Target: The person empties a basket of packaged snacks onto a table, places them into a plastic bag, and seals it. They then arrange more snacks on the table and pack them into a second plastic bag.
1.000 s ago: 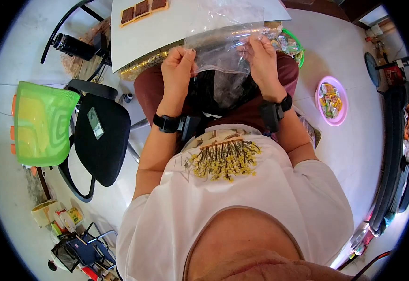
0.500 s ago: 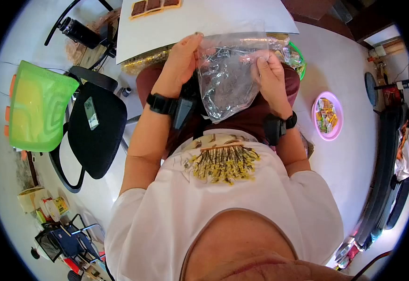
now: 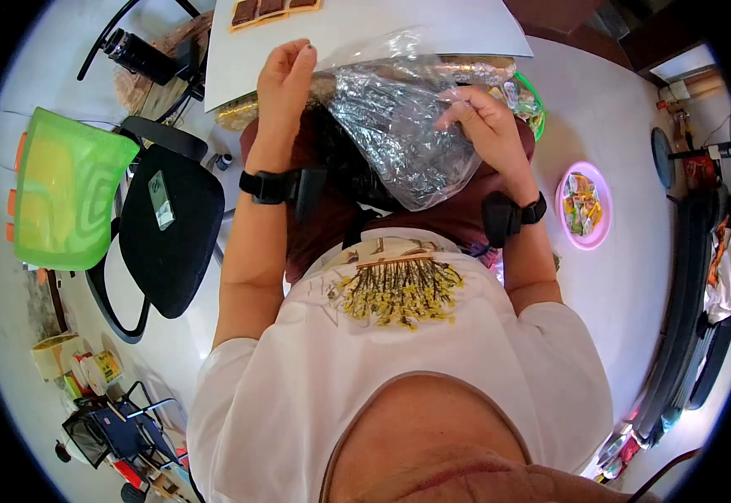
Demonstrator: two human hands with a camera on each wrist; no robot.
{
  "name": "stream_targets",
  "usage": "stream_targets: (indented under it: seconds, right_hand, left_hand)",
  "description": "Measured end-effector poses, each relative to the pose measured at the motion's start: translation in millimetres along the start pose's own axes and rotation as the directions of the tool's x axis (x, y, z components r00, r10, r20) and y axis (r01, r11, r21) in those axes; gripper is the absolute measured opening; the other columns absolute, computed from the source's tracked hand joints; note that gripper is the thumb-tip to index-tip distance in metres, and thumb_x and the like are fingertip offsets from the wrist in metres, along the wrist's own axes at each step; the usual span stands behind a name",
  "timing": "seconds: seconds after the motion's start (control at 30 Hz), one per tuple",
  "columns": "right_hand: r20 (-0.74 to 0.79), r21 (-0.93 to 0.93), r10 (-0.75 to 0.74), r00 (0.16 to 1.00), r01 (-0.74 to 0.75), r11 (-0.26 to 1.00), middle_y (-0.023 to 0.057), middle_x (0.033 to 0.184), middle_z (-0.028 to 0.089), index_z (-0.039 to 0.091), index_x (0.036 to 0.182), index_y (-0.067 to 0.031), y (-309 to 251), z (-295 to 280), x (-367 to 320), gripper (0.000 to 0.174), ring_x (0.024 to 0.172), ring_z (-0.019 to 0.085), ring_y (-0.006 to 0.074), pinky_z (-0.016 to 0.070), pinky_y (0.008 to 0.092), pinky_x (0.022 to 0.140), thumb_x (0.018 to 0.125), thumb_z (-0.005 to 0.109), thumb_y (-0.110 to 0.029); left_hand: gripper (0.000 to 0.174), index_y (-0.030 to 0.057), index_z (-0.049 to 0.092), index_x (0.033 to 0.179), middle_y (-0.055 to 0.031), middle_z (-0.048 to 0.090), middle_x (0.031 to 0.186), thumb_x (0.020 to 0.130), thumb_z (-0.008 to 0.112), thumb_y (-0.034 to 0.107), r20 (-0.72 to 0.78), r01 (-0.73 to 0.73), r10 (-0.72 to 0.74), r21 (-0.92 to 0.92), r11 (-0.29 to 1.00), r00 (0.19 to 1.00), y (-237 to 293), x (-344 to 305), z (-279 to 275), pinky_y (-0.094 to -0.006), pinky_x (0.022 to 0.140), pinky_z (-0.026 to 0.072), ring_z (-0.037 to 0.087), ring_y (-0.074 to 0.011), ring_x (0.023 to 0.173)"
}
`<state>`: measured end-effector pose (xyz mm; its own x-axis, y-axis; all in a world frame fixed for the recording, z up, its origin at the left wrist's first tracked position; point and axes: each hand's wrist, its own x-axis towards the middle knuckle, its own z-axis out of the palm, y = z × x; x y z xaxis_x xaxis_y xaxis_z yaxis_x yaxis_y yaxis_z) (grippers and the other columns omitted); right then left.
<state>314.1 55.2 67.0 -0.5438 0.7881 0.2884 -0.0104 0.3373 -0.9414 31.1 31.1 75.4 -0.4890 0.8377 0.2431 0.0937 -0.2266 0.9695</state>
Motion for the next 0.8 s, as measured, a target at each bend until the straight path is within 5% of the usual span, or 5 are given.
stream_targets:
  seconds: [0.13, 0.27, 0.47, 0.63, 0.8]
  right_hand:
    - [0.178, -0.11, -0.055, 0.983, 0.075, 0.991, 0.0048, 0.078, 0.064, 0.058, 0.109, 0.001, -21, 4, 11, 0.02, 0.074, 0.059, 0.0096, 0.0478, 0.0254, 0.07, 0.093, 0.049, -0.006]
    - [0.233, -0.248, -0.021, 0.972, 0.08, 0.966, 0.0033, 0.077, 0.066, 0.06, 0.111, -0.0023, -29, 6, 21, 0.023, 0.073, 0.061, 0.0091, 0.0484, 0.0239, 0.068, 0.088, 0.058, -0.008]
    - [0.004, -0.19, 0.137, 0.991, -0.134, 0.973, 0.0022, 0.086, 0.066, 0.057, 0.119, -0.0052, -4, -12, 18, 0.035, 0.083, 0.059, 0.0073, 0.047, 0.0216, 0.074, 0.085, 0.064, -0.012]
    - [0.005, 0.565, 0.224, 0.975, -0.188, 0.803, 0.0052, 0.1, 0.063, 0.056, 0.118, -0.0075, 49, 1, 18, 0.028, 0.092, 0.062, 0.0162, 0.0496, 0.033, 0.083, 0.093, 0.056, -0.021]
    - [-0.001, 0.681, 0.197, 0.98, -0.143, 0.718, 0.0037, 0.097, 0.063, 0.058, 0.11, -0.0065, 55, 24, 19, 0.021, 0.09, 0.061, 0.0155, 0.0487, 0.0311, 0.081, 0.094, 0.055, -0.019]
  left_hand:
    - [0.036, 0.0005, 0.057, 0.118, -0.0084, 0.062, 0.108, 0.088, 0.061, 0.021, 0.418, -0.502, 0.324, 0.441, 0.744, 0.849, 22, 3, -3, -0.0249, 0.08, 0.0461, 0.057, -0.0142, 0.097]
    - [0.021, 0.0017, 0.063, 0.102, -0.0038, 0.063, 0.081, 0.09, 0.059, 0.019, 0.602, -0.118, -0.01, 0.173, 0.978, 0.799, 36, 5, 6, -0.0218, 0.067, 0.0456, 0.058, -0.0089, 0.073]
    - [0.016, 0.002, 0.064, 0.089, 0.0013, 0.052, 0.061, 0.091, 0.058, 0.017, 0.217, -0.03, 0.07, -0.181, 0.983, 0.974, 35, 4, -1, -0.0198, 0.044, 0.0358, 0.046, -0.0063, 0.048]
    - [0.019, 0.0015, 0.062, 0.09, 0.0009, 0.049, 0.059, 0.093, 0.056, 0.019, 0.135, -0.001, 0.038, -0.265, 0.964, 0.99, 41, 6, -6, -0.0209, 0.043, 0.0313, 0.044, -0.0071, 0.047]
    - [0.019, 0.0017, 0.061, 0.09, 0.0011, 0.047, 0.058, 0.094, 0.055, 0.019, 0.12, 0.011, 0.03, -0.331, 0.943, 0.992, 40, 6, -10, -0.0218, 0.043, 0.0307, 0.04, -0.0071, 0.046]
